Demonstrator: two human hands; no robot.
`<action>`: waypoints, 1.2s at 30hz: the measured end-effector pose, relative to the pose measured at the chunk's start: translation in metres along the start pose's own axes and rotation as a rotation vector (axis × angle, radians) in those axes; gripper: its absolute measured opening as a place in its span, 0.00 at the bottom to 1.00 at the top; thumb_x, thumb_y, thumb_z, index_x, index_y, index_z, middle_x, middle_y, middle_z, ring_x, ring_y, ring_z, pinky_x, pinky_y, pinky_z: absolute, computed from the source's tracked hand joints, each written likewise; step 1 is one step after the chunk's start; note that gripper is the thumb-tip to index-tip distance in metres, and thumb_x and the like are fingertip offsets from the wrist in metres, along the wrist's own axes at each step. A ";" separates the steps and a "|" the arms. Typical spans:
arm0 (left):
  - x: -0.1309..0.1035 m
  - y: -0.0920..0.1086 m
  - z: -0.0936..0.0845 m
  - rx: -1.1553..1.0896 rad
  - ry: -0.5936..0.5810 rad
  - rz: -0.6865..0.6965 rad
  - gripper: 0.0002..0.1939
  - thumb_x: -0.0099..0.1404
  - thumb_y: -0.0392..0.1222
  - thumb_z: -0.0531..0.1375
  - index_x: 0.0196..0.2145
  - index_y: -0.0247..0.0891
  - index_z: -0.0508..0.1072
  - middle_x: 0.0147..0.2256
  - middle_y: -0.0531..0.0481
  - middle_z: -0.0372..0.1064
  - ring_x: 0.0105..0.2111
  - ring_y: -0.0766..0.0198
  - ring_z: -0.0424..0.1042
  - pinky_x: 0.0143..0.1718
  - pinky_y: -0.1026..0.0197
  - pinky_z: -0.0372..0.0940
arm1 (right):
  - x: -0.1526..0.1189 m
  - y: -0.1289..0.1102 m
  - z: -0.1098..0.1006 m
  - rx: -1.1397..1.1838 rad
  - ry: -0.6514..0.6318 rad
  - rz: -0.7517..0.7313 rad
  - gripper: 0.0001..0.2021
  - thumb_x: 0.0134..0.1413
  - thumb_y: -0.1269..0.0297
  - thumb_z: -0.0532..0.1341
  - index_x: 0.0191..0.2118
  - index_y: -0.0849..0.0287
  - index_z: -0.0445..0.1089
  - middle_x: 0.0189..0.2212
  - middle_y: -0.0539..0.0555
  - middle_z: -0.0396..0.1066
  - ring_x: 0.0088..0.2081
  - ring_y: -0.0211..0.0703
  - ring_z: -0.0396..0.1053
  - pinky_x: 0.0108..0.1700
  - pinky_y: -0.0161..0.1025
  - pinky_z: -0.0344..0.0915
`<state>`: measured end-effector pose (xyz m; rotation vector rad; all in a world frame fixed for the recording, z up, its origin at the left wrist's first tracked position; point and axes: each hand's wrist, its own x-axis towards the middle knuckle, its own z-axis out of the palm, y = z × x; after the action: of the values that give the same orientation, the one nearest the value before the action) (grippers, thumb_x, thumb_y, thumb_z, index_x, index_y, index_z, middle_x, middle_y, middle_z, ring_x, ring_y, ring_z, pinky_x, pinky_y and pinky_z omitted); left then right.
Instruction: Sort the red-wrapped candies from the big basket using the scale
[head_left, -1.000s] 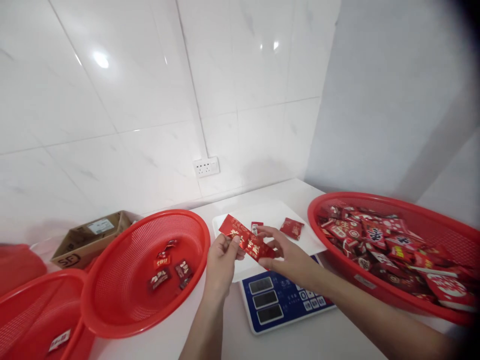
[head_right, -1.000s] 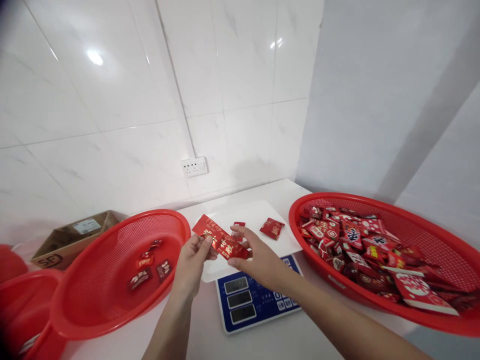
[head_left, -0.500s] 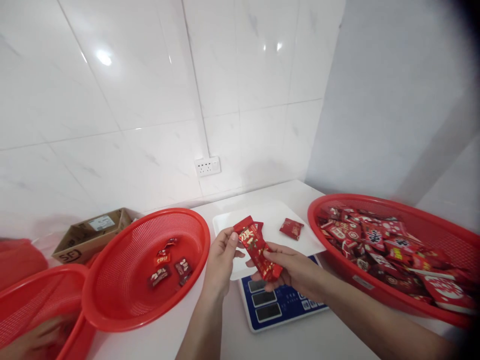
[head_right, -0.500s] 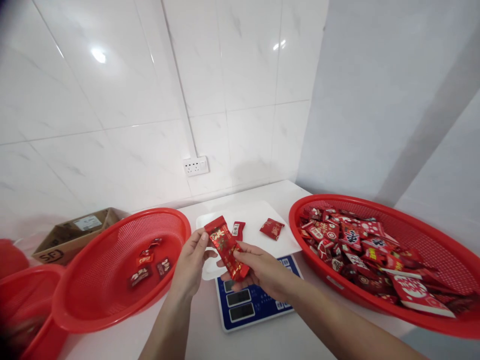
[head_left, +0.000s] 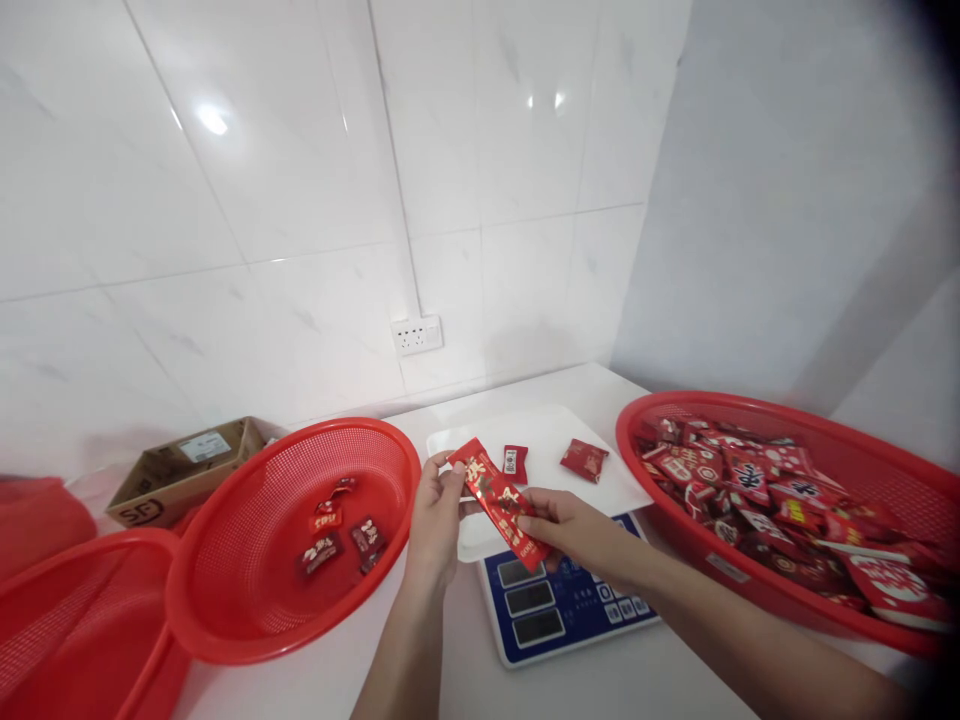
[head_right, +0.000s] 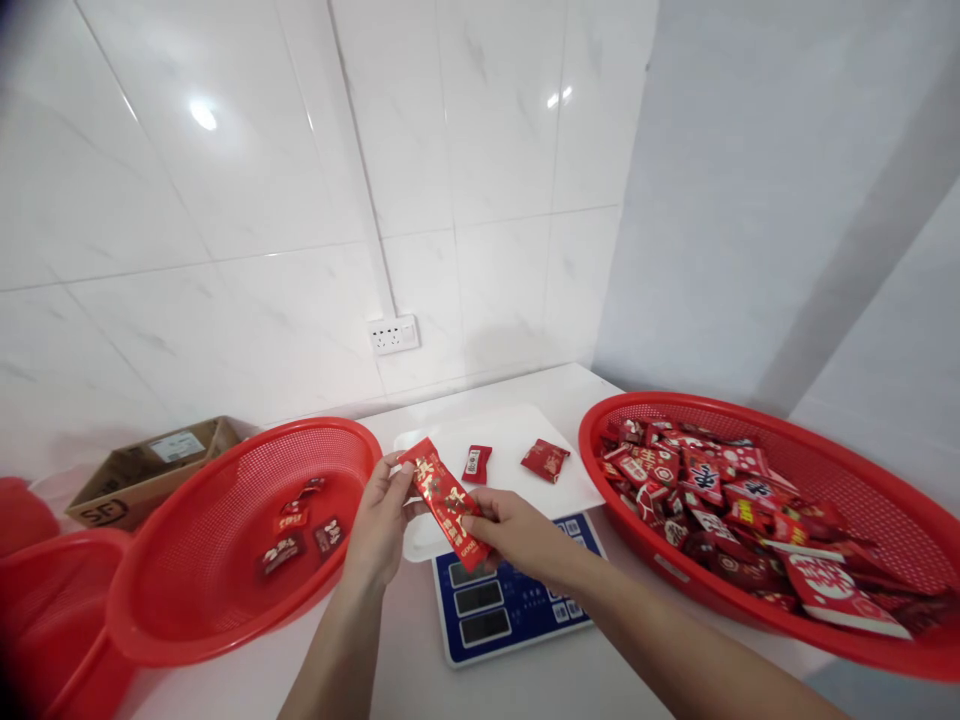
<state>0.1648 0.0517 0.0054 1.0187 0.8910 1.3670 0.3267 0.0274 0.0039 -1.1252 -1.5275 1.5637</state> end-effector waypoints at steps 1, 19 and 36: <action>0.000 0.000 0.000 -0.010 -0.002 -0.008 0.18 0.59 0.47 0.58 0.46 0.40 0.61 0.29 0.54 0.68 0.29 0.67 0.70 0.32 0.62 0.65 | 0.002 0.001 0.000 0.008 0.014 -0.004 0.14 0.51 0.58 0.58 0.41 0.61 0.67 0.22 0.46 0.64 0.22 0.31 0.62 0.22 0.29 0.59; 0.009 -0.014 -0.015 0.634 0.102 0.292 0.35 0.63 0.40 0.51 0.63 0.43 0.37 0.63 0.40 0.43 0.62 0.57 0.46 0.59 0.48 0.46 | 0.052 0.018 -0.045 -1.395 0.090 -0.310 0.27 0.48 0.82 0.48 0.54 0.55 0.64 0.58 0.57 0.58 0.62 0.55 0.46 0.56 0.58 0.50; 0.006 -0.014 -0.013 0.620 0.041 0.235 0.33 0.64 0.41 0.50 0.63 0.42 0.38 0.60 0.39 0.51 0.60 0.59 0.51 0.57 0.51 0.49 | 0.043 0.012 -0.041 -1.239 0.150 -0.363 0.11 0.53 0.65 0.57 0.42 0.61 0.69 0.44 0.60 0.69 0.46 0.49 0.65 0.47 0.42 0.61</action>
<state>0.1580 0.0592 -0.0116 1.6102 1.3000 1.3313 0.3482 0.0823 -0.0109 -1.3696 -2.4602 0.1505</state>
